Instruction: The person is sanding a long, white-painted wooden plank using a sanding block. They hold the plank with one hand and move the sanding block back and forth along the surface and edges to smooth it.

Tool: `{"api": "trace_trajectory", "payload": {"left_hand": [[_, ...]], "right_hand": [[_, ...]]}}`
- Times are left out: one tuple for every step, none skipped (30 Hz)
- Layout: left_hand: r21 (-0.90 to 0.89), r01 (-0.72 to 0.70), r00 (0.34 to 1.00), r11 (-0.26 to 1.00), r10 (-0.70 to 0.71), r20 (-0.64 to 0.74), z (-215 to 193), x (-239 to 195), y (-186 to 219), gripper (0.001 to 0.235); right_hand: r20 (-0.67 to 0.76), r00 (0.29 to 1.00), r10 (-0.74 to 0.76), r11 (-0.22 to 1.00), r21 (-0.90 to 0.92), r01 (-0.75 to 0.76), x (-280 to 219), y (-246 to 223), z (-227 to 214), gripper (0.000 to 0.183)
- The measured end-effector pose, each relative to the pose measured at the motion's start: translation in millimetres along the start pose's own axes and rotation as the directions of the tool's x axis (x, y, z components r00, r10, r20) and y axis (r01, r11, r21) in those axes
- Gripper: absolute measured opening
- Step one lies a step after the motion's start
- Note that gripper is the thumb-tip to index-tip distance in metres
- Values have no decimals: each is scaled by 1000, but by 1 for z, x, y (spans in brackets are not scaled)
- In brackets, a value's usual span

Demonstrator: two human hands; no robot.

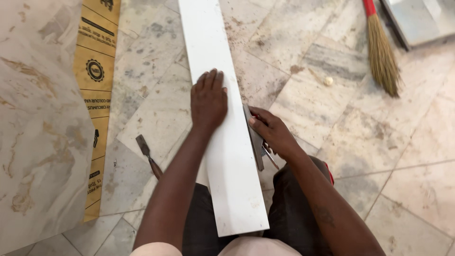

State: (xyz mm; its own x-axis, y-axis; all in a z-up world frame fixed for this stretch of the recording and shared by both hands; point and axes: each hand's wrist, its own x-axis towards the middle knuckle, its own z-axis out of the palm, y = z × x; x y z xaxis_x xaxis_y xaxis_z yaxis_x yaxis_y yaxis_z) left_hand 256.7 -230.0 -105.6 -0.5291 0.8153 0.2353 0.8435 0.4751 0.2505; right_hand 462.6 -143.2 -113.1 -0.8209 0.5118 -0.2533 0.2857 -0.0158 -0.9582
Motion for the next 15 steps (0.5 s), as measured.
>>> {"api": "trace_trajectory", "payload": {"left_hand": [[20, 26, 1000, 999, -26, 14, -3, 3, 5, 51], [67, 63, 998, 996, -64, 19, -6, 6, 11, 50], [113, 100, 994, 989, -103, 22, -9, 9, 17, 50], [160, 136, 989, 978, -143, 33, -10, 8, 22, 49], [150, 152, 985, 977, -162, 59, -11, 6, 24, 52], [138, 165, 980, 977, -178, 92, -11, 4, 26, 54], [127, 178, 973, 976, -193, 125, -11, 4, 26, 56], [118, 158, 980, 980, -170, 103, -10, 8, 27, 57], [110, 138, 986, 984, -147, 80, -9, 9, 28, 59], [105, 115, 991, 988, -121, 53, -8, 10, 27, 60], [80, 104, 994, 991, -107, 30, -5, 11, 26, 61], [59, 100, 995, 993, -101, 9, -3, 11, 24, 62], [37, 95, 995, 995, -95, -13, 0, 13, 22, 62], [69, 93, 995, 993, -90, -45, 2, 12, 19, 60], [102, 91, 994, 991, -84, -76, 3, 14, 16, 58]], "right_hand": [[-5, 1000, 7, 1000, -26, -7, 3, 0, -1, 57], [-12, 1000, 16, 999, -50, -16, 5, -1, -2, 58], [17, 998, 58, 998, -14, -58, 6, -2, -5, 60], [48, 993, 109, 994, 25, -110, 4, -1, -7, 63], [80, 984, 159, 985, 61, -164, -3, 1, -6, 66], [92, 984, 153, 984, 76, -160, -11, 3, -4, 67], [105, 984, 147, 984, 90, -157, -11, 2, -7, 68], [112, 985, 131, 984, 103, -143, -8, 0, -12, 69], [94, 992, 89, 993, 71, -96, -9, -2, -14, 67], [77, 996, 41, 998, 39, -44, -9, -3, -14, 66], [61, 998, -9, 1000, 7, 8, -9, -2, -13, 65], [32, 999, 21, 1000, 21, -22, -10, 0, -11, 65], [3, 999, 50, 998, 37, -51, -10, 3, -8, 65], [-12, 996, 90, 995, 51, -89, -12, 6, -6, 64], [-32, 994, 108, 993, 51, -106, -14, 8, -4, 64]]}}
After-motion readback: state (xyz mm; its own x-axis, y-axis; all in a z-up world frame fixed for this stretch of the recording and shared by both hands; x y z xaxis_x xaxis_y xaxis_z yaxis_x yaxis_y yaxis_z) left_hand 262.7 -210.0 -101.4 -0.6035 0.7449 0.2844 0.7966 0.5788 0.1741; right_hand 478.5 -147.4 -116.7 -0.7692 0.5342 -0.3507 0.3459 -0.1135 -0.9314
